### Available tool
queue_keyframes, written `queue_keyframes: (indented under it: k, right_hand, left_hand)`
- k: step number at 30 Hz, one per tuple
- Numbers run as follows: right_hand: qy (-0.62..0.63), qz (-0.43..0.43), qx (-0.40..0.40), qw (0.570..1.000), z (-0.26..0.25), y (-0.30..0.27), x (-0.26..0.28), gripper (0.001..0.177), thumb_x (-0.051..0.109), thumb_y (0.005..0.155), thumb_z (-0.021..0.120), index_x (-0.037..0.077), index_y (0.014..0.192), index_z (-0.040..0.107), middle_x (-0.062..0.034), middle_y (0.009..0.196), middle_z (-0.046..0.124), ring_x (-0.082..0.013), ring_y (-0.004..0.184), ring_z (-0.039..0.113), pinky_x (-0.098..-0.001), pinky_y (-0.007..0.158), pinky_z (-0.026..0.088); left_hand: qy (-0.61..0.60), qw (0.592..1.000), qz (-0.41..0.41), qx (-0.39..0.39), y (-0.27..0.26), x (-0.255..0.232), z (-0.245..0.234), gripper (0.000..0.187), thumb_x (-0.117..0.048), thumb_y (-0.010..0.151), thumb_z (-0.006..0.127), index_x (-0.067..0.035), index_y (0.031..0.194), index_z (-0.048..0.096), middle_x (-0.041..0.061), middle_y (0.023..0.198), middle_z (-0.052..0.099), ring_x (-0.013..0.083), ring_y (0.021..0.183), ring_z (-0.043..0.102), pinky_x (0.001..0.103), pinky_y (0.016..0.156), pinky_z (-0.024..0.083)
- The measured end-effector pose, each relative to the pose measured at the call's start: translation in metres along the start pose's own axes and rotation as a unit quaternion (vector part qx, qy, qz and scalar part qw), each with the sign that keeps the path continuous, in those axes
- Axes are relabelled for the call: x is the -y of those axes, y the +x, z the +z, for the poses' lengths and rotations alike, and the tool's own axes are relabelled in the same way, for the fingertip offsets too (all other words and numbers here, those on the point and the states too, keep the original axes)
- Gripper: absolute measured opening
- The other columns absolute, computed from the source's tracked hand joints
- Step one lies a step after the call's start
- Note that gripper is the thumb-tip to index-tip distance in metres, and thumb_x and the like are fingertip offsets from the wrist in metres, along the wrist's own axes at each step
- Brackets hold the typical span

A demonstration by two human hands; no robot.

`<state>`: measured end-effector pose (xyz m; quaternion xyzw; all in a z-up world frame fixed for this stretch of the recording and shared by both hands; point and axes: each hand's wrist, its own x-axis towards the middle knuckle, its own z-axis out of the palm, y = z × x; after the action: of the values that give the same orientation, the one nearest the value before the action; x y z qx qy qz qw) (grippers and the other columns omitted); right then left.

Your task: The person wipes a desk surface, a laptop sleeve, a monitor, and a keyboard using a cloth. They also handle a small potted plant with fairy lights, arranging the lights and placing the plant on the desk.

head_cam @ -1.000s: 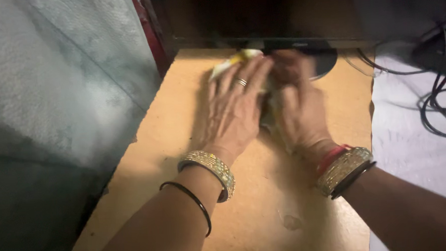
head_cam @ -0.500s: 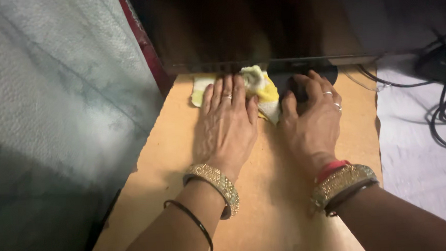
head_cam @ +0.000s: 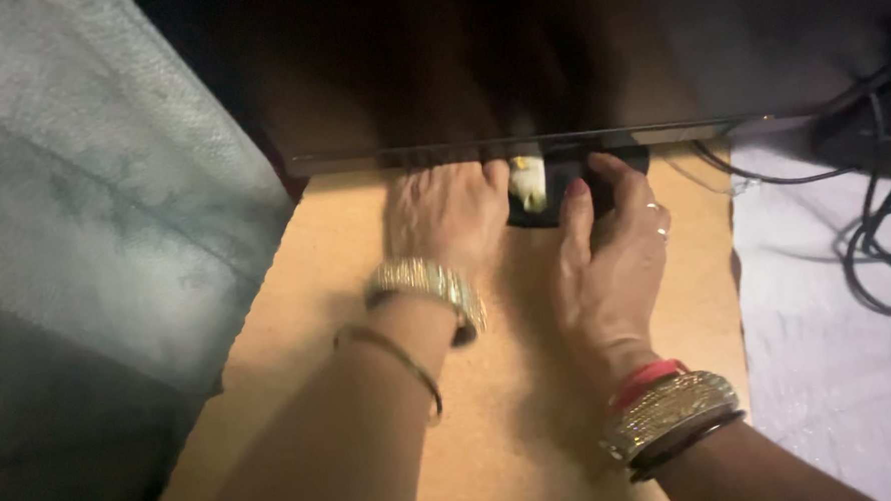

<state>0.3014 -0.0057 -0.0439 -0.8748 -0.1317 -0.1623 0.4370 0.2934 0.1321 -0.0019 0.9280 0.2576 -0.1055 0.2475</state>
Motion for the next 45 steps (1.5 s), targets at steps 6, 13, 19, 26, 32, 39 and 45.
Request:
queue_keyframes:
  k: [6,13,19,26,32,39,45]
  right_hand:
    - [0.07,0.008,-0.006,0.997,-0.007,-0.002,0.006,0.03,0.024,0.103,0.059,0.007,0.127,0.064,-0.0177,0.12,0.067,-0.0336,0.113,0.059,-0.0417,0.097,0.047]
    - [0.113,-0.073,0.092,0.987,-0.04,0.009,-0.01,0.024,0.023,0.102,0.064,0.004,0.112,0.073,-0.0155,0.13,0.065,-0.0296,0.12,0.06,-0.0399,0.102,0.049]
    - [-0.025,-0.005,0.077,0.997,-0.056,0.013,-0.035,0.028,0.018,0.102,0.059,0.003,0.124,0.068,-0.0165,0.133,0.062,-0.0346,0.126,0.058,-0.0432,0.106,0.046]
    - [-0.139,-0.12,0.078,0.98,-0.026,0.029,-0.04,0.051,0.018,0.096,0.053,-0.004,0.142,0.054,-0.0296,0.15,0.046,-0.0468,0.138,0.039,-0.0495,0.113,0.035]
    - [-0.183,-0.141,0.145,0.962,-0.037,0.049,-0.057,0.045,0.025,0.105,0.047,-0.002,0.141,0.053,-0.0279,0.145,0.049,-0.047,0.139,0.04,-0.0503,0.118,0.032]
    - [-0.231,-0.157,0.073,0.957,-0.054,-0.004,-0.069,0.055,0.008,0.09,0.057,-0.004,0.143,0.052,-0.0241,0.146,0.052,-0.0417,0.137,0.048,-0.0482,0.119,0.037]
    - [-0.168,-0.085,0.251,0.95,-0.118,-0.02,-0.022,0.042,0.007,0.08,0.067,0.018,0.12,0.069,-0.0054,0.123,0.071,-0.0302,0.11,0.068,-0.0393,0.091,0.055]
  left_hand:
    - [0.05,0.904,0.156,-0.395,-0.065,-0.009,0.056,0.052,-0.011,0.089,0.044,-0.004,0.14,0.056,0.013,0.152,0.052,0.0323,0.146,0.043,0.043,0.122,0.031]
    - [-0.101,0.9,0.332,-0.265,-0.052,-0.003,0.071,0.045,-0.003,0.091,0.051,-0.001,0.136,0.055,0.018,0.151,0.051,0.033,0.145,0.042,0.045,0.123,0.032]
    - [-0.194,0.914,0.197,-0.296,-0.046,-0.015,0.065,0.022,-0.009,0.098,0.056,-0.008,0.12,0.061,0.012,0.139,0.058,0.0287,0.134,0.052,0.044,0.117,0.038]
    - [0.017,0.913,0.273,-0.304,-0.043,-0.02,0.063,0.054,-0.016,0.095,0.052,-0.006,0.148,0.047,0.015,0.151,0.047,0.0293,0.143,0.041,0.048,0.123,0.021]
    - [0.071,0.924,0.258,-0.274,-0.04,-0.024,0.065,0.057,-0.026,0.099,0.044,-0.005,0.152,0.04,0.012,0.155,0.044,0.0273,0.146,0.035,0.047,0.123,0.017]
    - [0.078,0.925,0.261,-0.265,-0.04,-0.023,0.071,0.051,-0.028,0.104,0.043,-0.005,0.15,0.044,0.01,0.157,0.043,0.0263,0.147,0.034,0.046,0.123,0.017]
    - [0.136,0.892,0.267,-0.339,-0.046,-0.047,0.054,0.057,-0.01,0.089,0.052,-0.001,0.145,0.051,0.013,0.153,0.05,0.029,0.142,0.041,0.041,0.118,0.028]
